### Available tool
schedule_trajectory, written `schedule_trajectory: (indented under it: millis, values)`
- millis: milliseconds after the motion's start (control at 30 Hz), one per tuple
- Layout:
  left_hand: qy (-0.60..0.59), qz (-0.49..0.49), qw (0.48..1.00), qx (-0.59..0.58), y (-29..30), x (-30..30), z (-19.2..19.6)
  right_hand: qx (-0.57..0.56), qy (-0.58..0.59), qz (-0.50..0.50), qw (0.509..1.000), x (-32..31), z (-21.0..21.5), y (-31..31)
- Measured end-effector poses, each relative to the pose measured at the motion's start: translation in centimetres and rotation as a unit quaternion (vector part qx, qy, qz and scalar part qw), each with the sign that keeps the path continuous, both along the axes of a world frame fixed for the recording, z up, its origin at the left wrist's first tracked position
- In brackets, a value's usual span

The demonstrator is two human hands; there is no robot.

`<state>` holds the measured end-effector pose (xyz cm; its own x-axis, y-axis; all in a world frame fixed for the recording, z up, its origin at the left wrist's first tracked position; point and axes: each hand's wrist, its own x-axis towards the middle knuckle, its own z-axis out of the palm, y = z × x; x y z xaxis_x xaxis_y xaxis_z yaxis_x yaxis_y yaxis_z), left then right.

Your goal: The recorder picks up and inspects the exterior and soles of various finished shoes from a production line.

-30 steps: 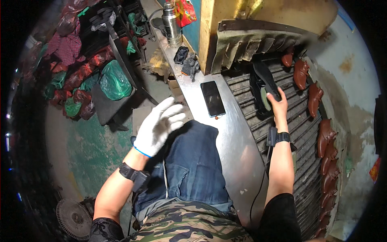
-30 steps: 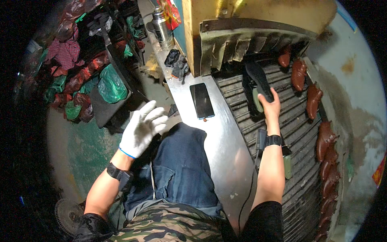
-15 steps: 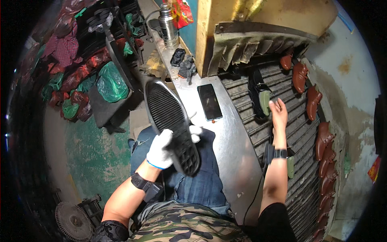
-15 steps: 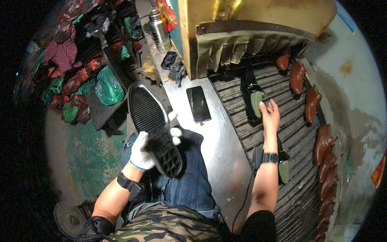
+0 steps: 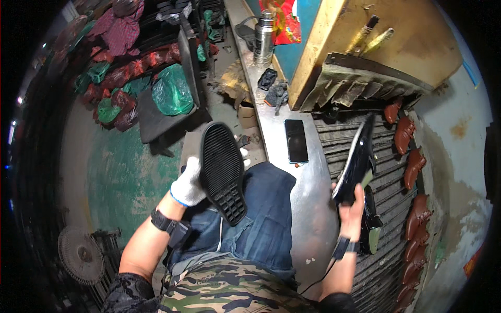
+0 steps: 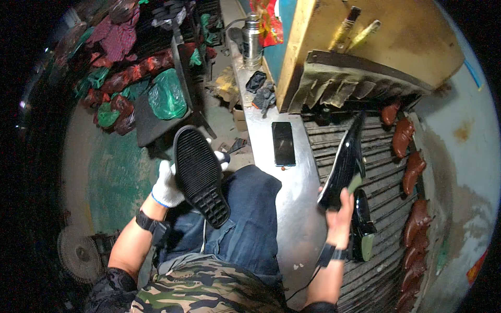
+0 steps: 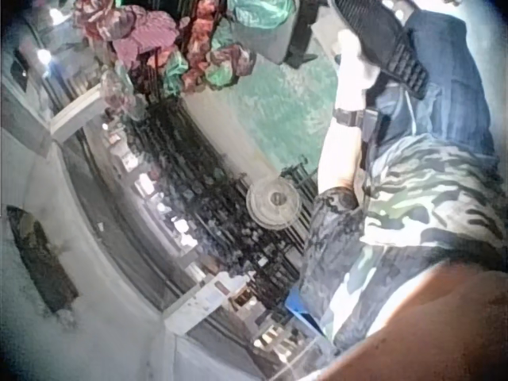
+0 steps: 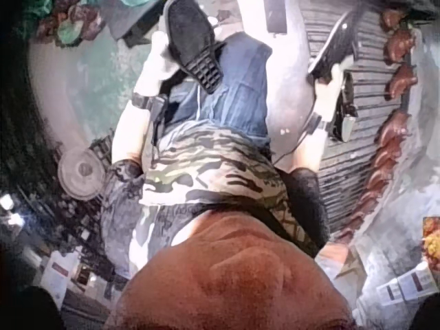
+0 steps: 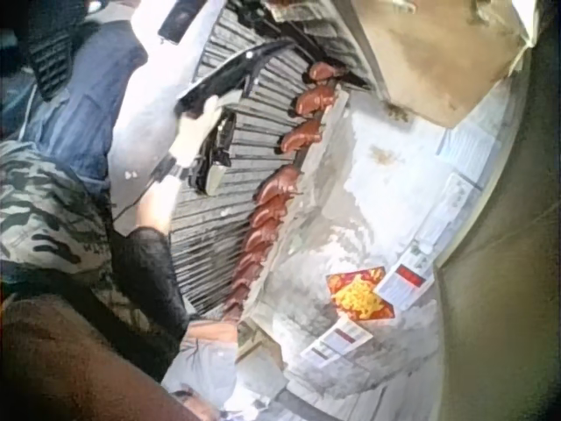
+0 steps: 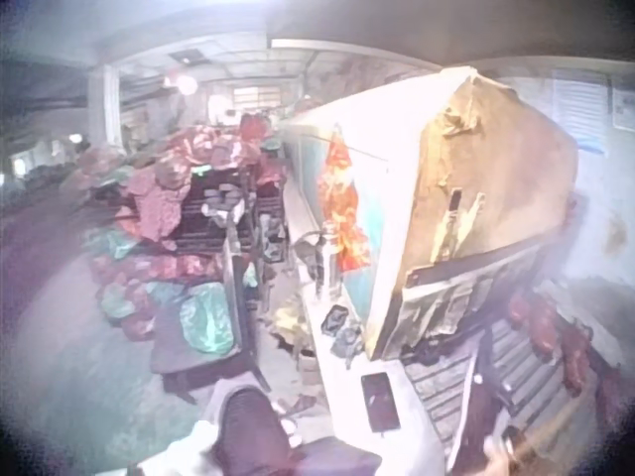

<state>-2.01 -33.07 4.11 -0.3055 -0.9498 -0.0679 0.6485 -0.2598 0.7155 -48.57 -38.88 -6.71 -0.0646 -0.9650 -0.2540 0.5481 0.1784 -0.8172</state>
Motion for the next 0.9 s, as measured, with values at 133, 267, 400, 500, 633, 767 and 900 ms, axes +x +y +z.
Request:
schedule_trajectory:
  millis: [133,267,400,500,633,767,900]
  values:
    - [-0.060,-0.012,0.997,0.037,-1.5,-0.2,1.2,-0.116,-0.197,0.198,0.953,9.6,7.0,6.0]
    - [-0.014,-0.017,0.997,0.078,-2.1,-0.7,1.3,-0.029,-0.095,0.278,0.955,14.8,7.8,11.0]
    - [-0.022,-0.008,0.997,0.074,-1.5,-0.9,1.9,-0.174,0.086,0.309,0.931,19.6,9.6,14.2]
    - [-0.048,0.006,0.999,0.015,-1.4,-1.1,3.3,-0.235,0.178,0.349,0.890,20.6,10.0,14.9]
    - [-0.083,0.008,0.994,-0.075,-0.9,-0.9,4.6,-0.260,0.225,0.255,0.904,20.7,10.0,14.8]
    - [-0.125,0.013,0.984,-0.130,-0.3,-1.2,5.6,-0.284,0.280,0.239,0.885,20.5,10.7,14.5]
    - [-0.131,0.013,0.983,-0.131,0.1,-1.7,5.8,-0.272,0.243,0.250,0.897,20.9,10.3,14.9]
